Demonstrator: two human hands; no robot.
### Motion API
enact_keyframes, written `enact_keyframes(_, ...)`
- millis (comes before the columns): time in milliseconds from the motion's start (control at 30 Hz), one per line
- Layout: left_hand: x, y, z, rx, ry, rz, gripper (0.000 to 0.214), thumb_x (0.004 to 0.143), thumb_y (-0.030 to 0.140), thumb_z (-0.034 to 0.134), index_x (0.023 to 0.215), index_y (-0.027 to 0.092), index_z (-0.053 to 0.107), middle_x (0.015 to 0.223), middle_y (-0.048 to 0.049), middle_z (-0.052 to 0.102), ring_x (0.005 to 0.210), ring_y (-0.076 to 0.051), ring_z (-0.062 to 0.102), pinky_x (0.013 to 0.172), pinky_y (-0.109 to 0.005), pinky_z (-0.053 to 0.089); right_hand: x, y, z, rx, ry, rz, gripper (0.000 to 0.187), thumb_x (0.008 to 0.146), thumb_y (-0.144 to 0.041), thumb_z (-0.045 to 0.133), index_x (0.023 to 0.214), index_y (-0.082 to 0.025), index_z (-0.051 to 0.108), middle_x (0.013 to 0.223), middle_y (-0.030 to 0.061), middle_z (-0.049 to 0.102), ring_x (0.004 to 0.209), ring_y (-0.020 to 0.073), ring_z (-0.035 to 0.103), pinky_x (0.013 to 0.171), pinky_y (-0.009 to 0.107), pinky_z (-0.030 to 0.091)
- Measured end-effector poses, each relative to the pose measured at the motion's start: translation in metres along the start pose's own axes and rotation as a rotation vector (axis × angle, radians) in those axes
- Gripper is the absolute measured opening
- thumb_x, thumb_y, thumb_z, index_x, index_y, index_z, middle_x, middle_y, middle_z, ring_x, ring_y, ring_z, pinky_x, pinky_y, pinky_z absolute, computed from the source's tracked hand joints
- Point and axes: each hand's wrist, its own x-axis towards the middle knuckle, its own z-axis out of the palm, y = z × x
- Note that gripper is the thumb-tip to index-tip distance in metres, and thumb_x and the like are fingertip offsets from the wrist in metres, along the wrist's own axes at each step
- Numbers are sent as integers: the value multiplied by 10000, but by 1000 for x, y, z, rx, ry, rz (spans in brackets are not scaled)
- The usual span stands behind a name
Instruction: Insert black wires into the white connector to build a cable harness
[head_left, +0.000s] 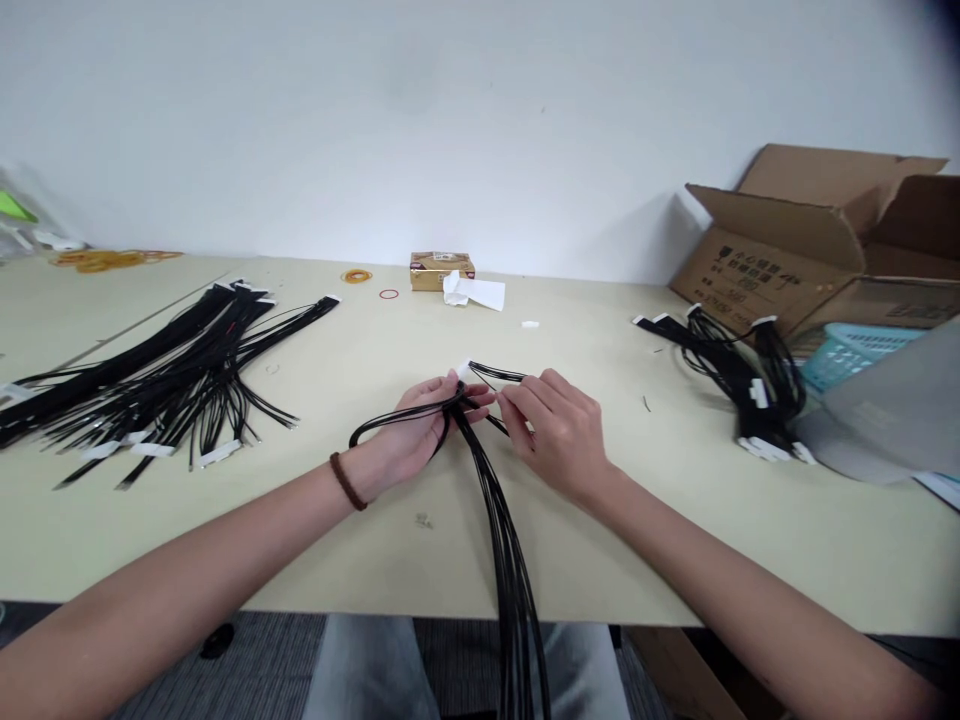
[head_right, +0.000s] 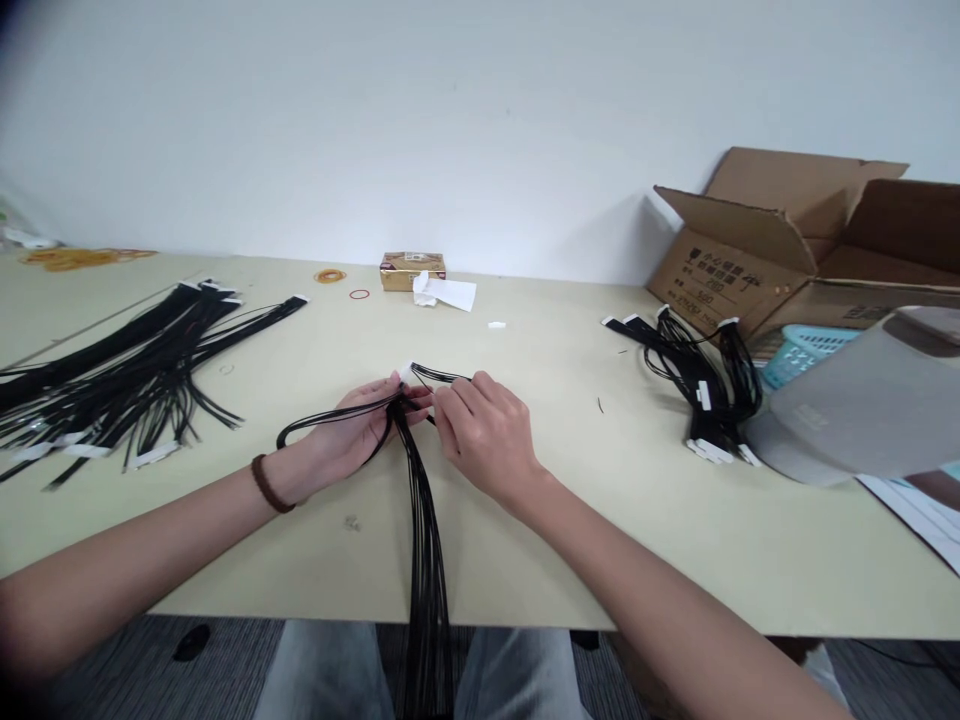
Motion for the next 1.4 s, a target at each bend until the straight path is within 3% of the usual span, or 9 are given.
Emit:
enact_keyframes(333,-2,0,2,94,-12,55,192,783,282,597,781,91,617,834,-96,667,828,-178,632,822,-345,483,0,-2,1,27,-63,41,202,846,-129,418,667,-189,491,584,17,542,582,145,394,510,286,280)
enact_keyframes(933,-4,1,4,205,-27,97,209,769,309,607,740,106,573,915,-109,656,872,-186,621,762,-315,483,0,-2,-4,333,-155,274,216,877,-164,368,684,-199,457,584,-6,467,586,139,368,545,276,310)
enact_keyframes(1067,-4,1,5,213,-23,89,220,761,323,614,764,106,584,883,-103,657,848,-182,620,751,-307,480,0,0,-3,271,-94,240,170,870,-166,409,740,-201,514,706,29,515,680,158,402,630,307,365)
enact_keyframes(1200,-3,-1,6,256,-46,87,223,768,334,602,764,111,588,853,-84,656,800,-163,615,735,-302,485,1,1,0,242,-40,174,107,834,-153,485,756,-206,537,980,73,586,889,208,461,715,352,411)
enact_keyframes(1400,-1,-5,5,305,-47,79,225,757,343,609,732,122,577,777,-54,648,740,-151,610,683,-290,495,3,2,3,428,-108,156,148,854,-132,440,755,-204,524,1086,62,616,928,186,535,755,356,449)
